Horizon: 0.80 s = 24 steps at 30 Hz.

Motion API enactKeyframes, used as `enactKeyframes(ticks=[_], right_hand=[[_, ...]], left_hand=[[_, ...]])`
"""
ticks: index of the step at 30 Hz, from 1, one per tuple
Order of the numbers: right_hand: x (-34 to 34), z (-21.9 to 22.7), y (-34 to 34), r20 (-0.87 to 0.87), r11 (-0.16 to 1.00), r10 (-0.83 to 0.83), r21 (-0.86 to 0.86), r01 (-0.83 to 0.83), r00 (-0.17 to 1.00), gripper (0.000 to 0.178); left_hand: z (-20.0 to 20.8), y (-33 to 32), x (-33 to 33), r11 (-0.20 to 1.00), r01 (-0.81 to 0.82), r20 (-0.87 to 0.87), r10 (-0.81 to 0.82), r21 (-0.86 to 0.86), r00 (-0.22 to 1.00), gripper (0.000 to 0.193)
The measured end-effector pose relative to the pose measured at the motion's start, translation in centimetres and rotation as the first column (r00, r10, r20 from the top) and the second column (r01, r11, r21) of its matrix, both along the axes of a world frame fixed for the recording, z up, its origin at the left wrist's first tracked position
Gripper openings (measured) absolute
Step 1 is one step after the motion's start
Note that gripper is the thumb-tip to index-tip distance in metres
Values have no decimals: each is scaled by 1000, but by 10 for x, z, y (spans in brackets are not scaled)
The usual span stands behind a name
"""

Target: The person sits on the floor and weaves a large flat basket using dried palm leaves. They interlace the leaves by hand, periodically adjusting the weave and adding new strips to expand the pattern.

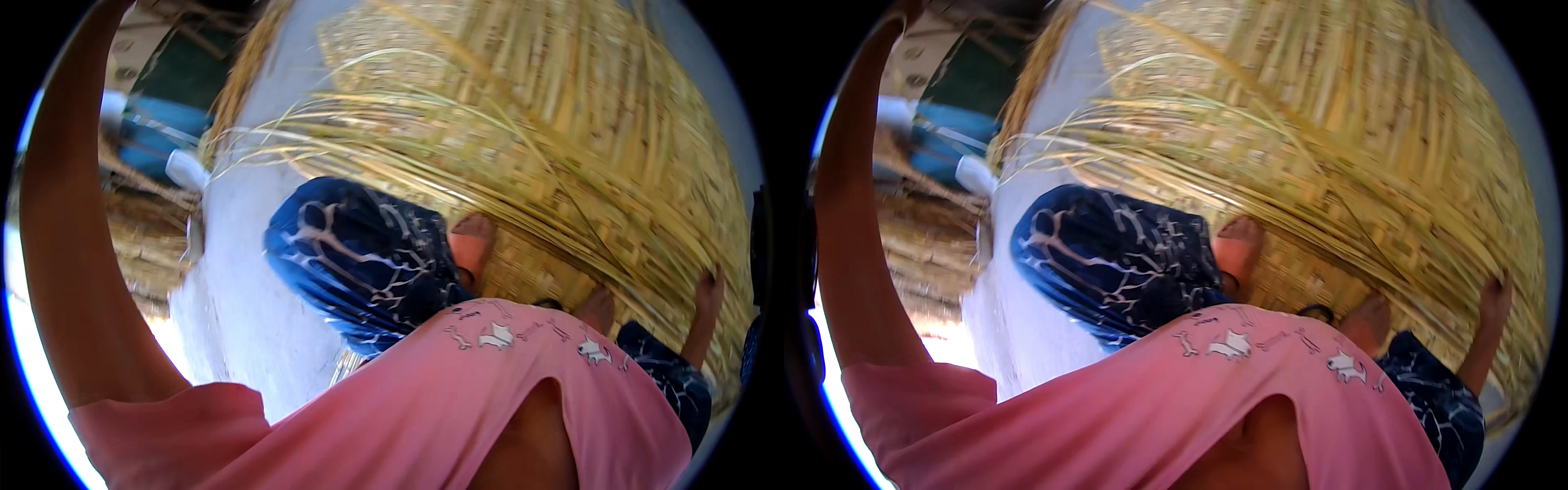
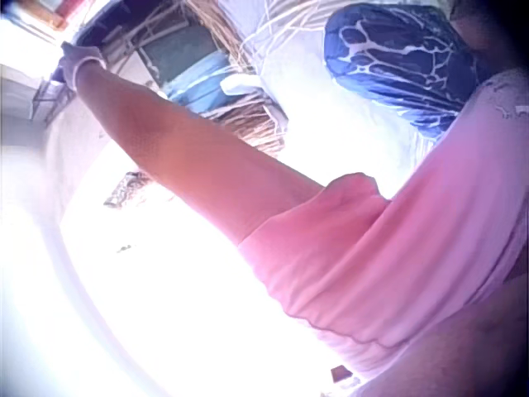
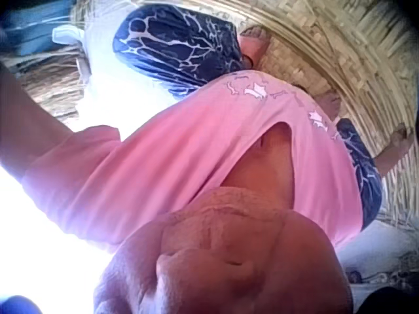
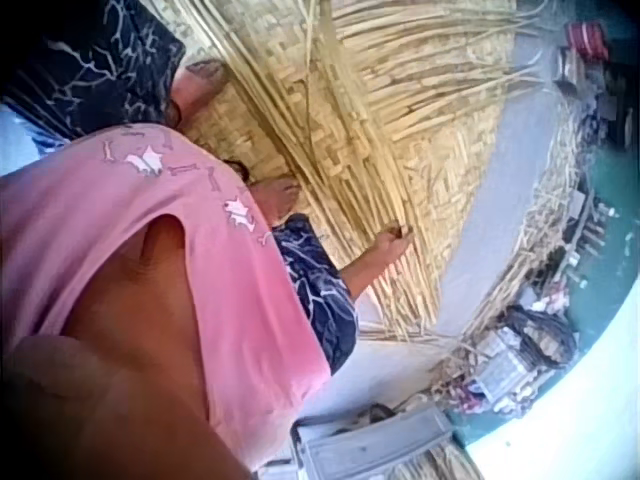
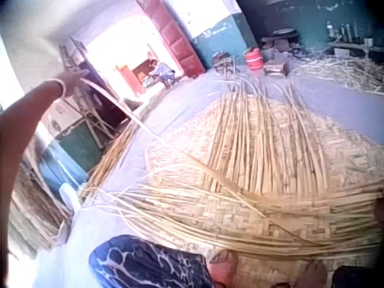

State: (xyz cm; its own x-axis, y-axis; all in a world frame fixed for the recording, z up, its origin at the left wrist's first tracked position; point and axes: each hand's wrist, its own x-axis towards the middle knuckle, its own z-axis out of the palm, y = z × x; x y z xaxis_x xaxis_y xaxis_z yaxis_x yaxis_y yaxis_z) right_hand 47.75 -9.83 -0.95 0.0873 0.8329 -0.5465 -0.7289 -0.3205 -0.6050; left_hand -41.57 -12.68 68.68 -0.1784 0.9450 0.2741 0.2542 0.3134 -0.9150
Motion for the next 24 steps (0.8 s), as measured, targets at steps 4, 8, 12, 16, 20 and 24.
enactKeyframes(ticks=[4, 8, 12, 16, 20, 24], right_hand=[[-114, 71, -34, -196, 960, 233, 202, -193, 953, 29], [-218, 149, -47, -269, 864, 457, 362, -351, 848, 33], [-256, 192, -42, -200, 834, 482, 404, -376, 853, 36], [-216, 161, -27, -186, 917, 334, 289, -273, 924, 35], [-134, 129, 5, -168, 991, 96, 106, -79, 981, 27], [-111, 174, 47, 297, 990, 27, 124, -66, 955, 21]], left_hand=[[-183, 53, 34, 971, 218, 587, -121, -96, 800, 63], [-371, 97, 182, 791, 607, 984, -42, -73, 173, 46], [-450, 85, 338, 678, 715, 896, 408, -170, -175, 56], [-450, 73, 402, 450, 775, 485, 848, -443, -215, 52], [-464, 48, 391, 466, 806, 844, 531, -366, 76, 32], [-489, 3, 360, 220, 914, 940, 82, -342, 332, 23]])
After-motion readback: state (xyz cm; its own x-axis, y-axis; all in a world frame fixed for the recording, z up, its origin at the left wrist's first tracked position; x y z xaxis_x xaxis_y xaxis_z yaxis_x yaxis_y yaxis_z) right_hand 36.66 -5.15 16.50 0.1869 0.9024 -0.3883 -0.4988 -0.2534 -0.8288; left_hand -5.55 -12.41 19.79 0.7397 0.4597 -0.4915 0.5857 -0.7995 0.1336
